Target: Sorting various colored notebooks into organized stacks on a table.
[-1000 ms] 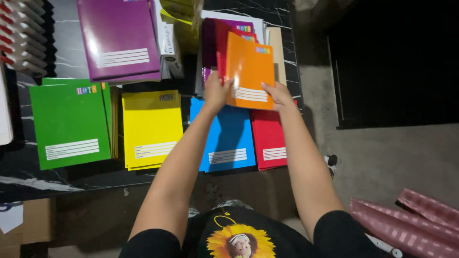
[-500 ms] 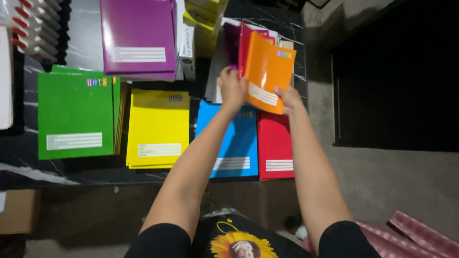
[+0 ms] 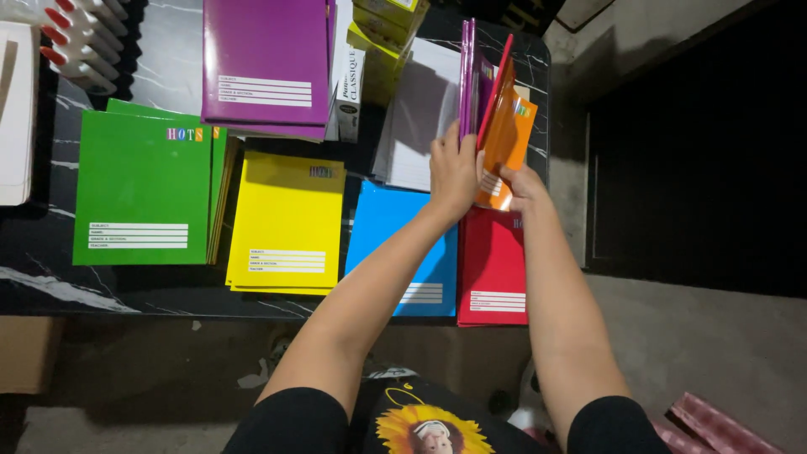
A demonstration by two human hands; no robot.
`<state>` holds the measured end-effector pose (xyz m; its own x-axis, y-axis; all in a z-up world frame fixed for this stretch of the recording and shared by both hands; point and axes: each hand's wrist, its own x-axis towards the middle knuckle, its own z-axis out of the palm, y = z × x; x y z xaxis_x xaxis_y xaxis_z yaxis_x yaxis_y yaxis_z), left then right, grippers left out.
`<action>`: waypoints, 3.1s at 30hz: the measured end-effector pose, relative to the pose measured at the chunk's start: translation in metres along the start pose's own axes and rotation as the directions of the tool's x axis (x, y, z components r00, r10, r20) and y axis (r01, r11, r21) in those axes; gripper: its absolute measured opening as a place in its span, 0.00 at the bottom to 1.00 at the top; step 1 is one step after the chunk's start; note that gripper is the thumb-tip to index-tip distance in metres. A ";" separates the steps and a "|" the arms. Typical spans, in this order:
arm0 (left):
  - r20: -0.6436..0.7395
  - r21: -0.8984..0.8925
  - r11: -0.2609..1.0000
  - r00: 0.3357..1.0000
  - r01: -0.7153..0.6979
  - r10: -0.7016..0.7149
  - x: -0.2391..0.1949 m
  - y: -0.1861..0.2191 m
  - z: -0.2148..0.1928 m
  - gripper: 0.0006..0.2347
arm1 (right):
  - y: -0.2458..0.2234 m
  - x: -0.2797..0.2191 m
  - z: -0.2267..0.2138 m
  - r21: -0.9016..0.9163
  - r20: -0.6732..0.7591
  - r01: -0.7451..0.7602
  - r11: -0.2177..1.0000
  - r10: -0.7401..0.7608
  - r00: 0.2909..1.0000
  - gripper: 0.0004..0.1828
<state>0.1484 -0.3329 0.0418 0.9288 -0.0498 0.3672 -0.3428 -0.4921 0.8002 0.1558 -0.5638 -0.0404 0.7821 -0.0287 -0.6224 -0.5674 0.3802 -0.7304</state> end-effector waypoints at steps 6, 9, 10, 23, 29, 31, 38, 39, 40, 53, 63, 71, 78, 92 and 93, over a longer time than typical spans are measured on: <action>0.047 -0.220 0.972 0.996 0.080 -0.071 0.003 -0.006 0.010 0.12 | 0.003 0.007 -0.015 -0.050 -0.009 -0.013 0.999 0.013 1.000 0.22; -0.033 -0.235 0.970 0.997 0.065 -0.075 0.010 -0.021 0.009 0.15 | 0.008 0.015 -0.023 -0.046 0.074 0.023 0.999 -0.020 0.997 0.24; -0.073 -0.351 0.932 0.990 0.089 -0.122 0.015 -0.025 0.004 0.25 | 0.009 0.016 -0.023 -0.050 0.089 0.052 0.997 -0.048 0.995 0.24; 0.303 -0.722 0.614 0.944 0.318 -0.133 -0.015 -0.056 -0.004 0.36 | 0.002 -0.007 -0.008 -0.084 -0.016 0.053 0.995 -0.055 0.998 0.26; 0.331 -0.715 0.636 0.942 0.291 -0.059 -0.036 -0.040 -0.048 0.33 | 0.007 -0.008 -0.018 0.025 0.116 -0.007 1.000 0.004 0.993 0.25; 0.310 -0.725 0.637 0.950 0.262 -0.038 -0.041 -0.044 -0.062 0.32 | 0.007 -0.012 -0.024 0.021 0.128 0.041 0.999 -0.044 0.991 0.28; 0.270 -0.789 0.559 0.961 0.254 -0.055 -0.086 -0.071 -0.105 0.34 | 0.012 -0.067 0.011 0.159 0.308 0.055 0.986 -0.103 0.946 0.31; 0.270 -0.789 0.558 0.961 0.256 -0.058 -0.085 -0.064 -0.107 0.34 | 0.017 -0.074 0.020 0.158 0.308 0.052 0.986 -0.100 0.946 0.31; 0.293 -0.767 0.565 0.949 0.305 -0.114 -0.085 -0.058 -0.110 0.34 | 0.022 -0.081 0.031 0.135 0.274 0.070 0.988 -0.105 0.956 0.31; 0.591 -0.787 0.298 0.799 0.540 0.114 -0.061 0.023 -0.121 0.28 | 0.047 -0.111 0.042 0.239 0.157 0.446 0.863 -0.487 0.859 0.32; 0.571 -0.748 0.475 0.814 0.464 0.105 -0.083 -0.008 -0.118 0.34 | 0.073 -0.134 0.097 0.263 0.253 0.366 0.893 -0.430 0.867 0.33; 0.568 -0.742 0.310 0.803 0.595 -0.182 -0.066 -0.055 -0.170 0.23 | 0.106 -0.115 0.117 0.342 0.168 0.155 0.927 -0.223 0.960 0.37; 0.666 -0.634 0.305 0.702 0.711 -0.253 -0.058 -0.019 -0.193 0.24 | 0.072 -0.076 0.002 0.461 0.148 0.240 0.854 -0.341 0.928 0.30; 0.654 -0.728 0.235 0.755 0.644 -0.043 -0.071 0.008 -0.146 0.28 | 0.042 0.037 -0.010 -0.277 0.046 0.637 0.719 -0.652 0.756 0.16; 0.645 -0.735 0.229 0.762 0.638 -0.056 -0.074 0.005 -0.145 0.28 | 0.038 0.025 0.000 -0.280 0.062 0.633 0.722 -0.645 0.762 0.16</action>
<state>0.0575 -0.2053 0.0876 0.8180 -0.5708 -0.0707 0.4108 0.4938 0.7664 0.1539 -0.5503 -0.0839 0.9776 -0.2098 0.0141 0.0139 -0.0025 -0.9999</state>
